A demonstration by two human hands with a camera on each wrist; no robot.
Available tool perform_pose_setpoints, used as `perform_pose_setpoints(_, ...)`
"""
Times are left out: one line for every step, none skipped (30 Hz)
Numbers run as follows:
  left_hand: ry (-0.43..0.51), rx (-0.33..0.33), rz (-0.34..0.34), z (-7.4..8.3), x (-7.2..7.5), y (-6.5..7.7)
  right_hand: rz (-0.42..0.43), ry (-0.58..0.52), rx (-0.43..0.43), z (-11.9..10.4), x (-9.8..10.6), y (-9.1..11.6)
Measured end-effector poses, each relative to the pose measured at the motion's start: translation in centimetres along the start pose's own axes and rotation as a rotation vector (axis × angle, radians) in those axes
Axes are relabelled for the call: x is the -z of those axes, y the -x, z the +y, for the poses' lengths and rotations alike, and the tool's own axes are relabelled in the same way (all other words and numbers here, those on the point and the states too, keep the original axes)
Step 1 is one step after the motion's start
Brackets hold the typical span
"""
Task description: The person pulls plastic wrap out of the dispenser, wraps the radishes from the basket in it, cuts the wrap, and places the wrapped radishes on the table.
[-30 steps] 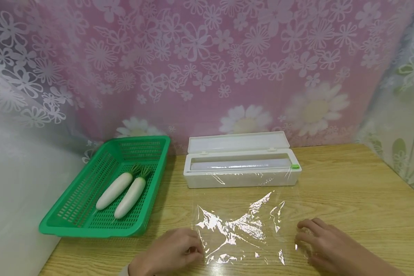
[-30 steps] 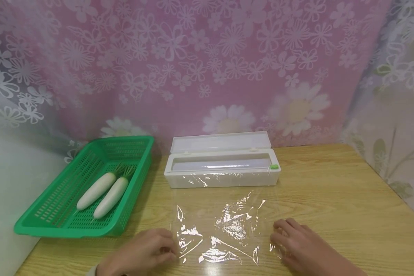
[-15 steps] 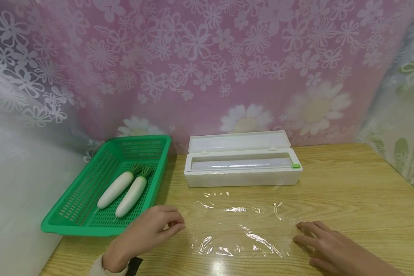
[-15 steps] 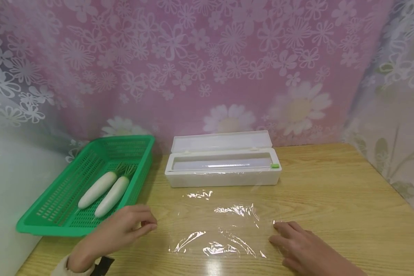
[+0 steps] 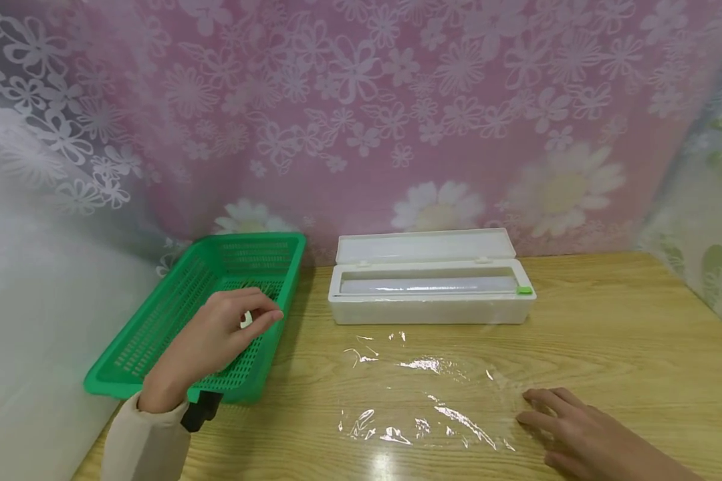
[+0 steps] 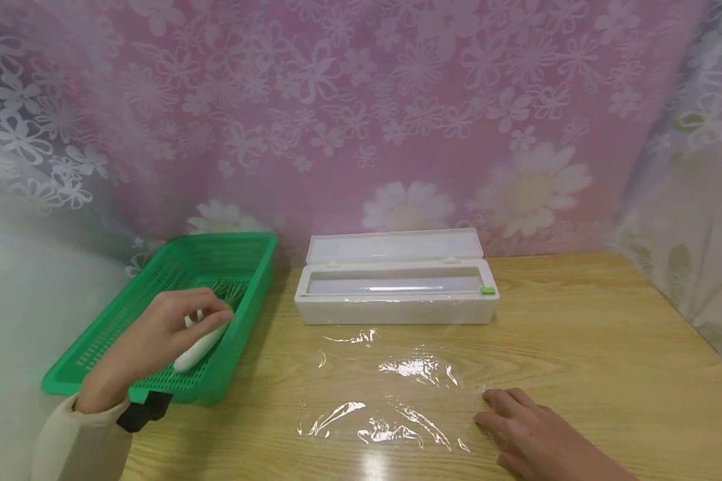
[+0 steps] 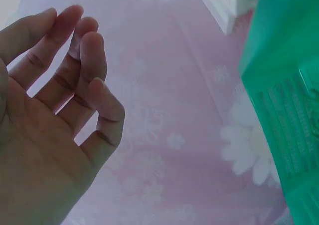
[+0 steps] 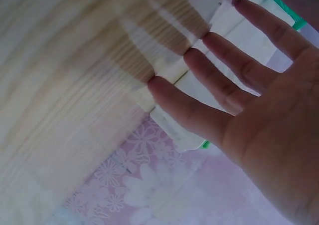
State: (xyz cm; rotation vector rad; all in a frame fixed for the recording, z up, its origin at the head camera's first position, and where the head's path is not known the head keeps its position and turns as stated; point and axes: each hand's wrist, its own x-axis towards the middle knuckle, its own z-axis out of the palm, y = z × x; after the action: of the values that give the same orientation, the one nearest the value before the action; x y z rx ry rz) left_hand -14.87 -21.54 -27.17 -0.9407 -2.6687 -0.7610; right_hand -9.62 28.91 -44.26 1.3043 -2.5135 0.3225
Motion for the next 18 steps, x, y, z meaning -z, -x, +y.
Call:
perform_pose_setpoints(-0.004,0.015,0.008,-0.2,0.2,-0.1,0.005,0.003,0.001,0.0,-0.1,0.1)
perform_pose_setpoints(-0.003,0.030,0.014,-0.5,0.3,-0.3,0.010,-0.002,0.003,0.1,-0.3,0.2)
perform_pose_setpoints(-0.001,0.048,0.015,-0.8,0.4,-0.4,0.017,-0.008,0.006,0.1,-0.4,0.3)
perform_pose_setpoints(0.003,0.065,0.012,-1.2,0.5,-0.5,0.022,-0.014,0.006,0.1,-0.5,0.4)
perform_pose_setpoints(0.006,0.083,0.007,-1.5,0.6,-0.6,0.034,-0.021,0.008,0.1,-0.6,0.5)
perform_pose_setpoints(0.007,0.100,0.001,-1.9,0.6,-0.7,0.046,-0.026,0.012,0.2,-0.8,0.6)
perform_pose_setpoints(0.008,0.116,-0.007,-2.3,0.7,-0.8,0.059,-0.032,0.016,0.2,-0.9,0.7)
perform_pose_setpoints(0.011,0.134,-0.017,-2.6,0.8,-0.8,0.067,-0.042,0.020,0.3,-0.9,0.7)
perform_pose_setpoints(0.010,0.153,-0.025,-2.9,0.8,-0.8,0.077,-0.048,0.022,0.3,-1.0,0.8)
perform_pose_setpoints(0.011,0.171,-0.034,-3.2,1.0,-0.9,0.087,-0.050,0.026,0.3,-1.0,0.8)
perform_pose_setpoints(0.010,0.190,-0.043,-3.6,1.1,-1.0,0.098,-0.054,0.031,0.3,-1.0,0.9)
perform_pose_setpoints(0.013,0.209,-0.053,-3.9,1.2,-1.0,0.103,-0.056,0.034,0.3,-1.0,0.9)
perform_pose_setpoints(0.018,0.226,-0.065,-4.2,1.4,-1.2,0.103,-0.063,0.037,0.3,-1.0,0.9)
perform_pose_setpoints(0.024,0.247,-0.078,-4.4,1.5,-1.3,0.104,-0.064,0.039,0.3,-1.0,0.9)
perform_pose_setpoints(0.029,0.265,-0.092,-4.7,1.6,-1.4,0.109,-0.063,0.041,0.3,-1.0,0.9)
perform_pose_setpoints(0.033,0.278,-0.107,-5.0,1.8,-1.5,0.111,-0.063,0.041,0.3,-1.0,0.9)
perform_pose_setpoints(0.037,0.293,-0.120,-5.3,1.9,-1.6,0.111,-0.066,0.042,0.4,-1.0,0.9)
perform_pose_setpoints(0.041,0.302,-0.134,-5.5,2.0,-1.7,0.112,-0.065,0.044,0.4,-1.0,0.9)
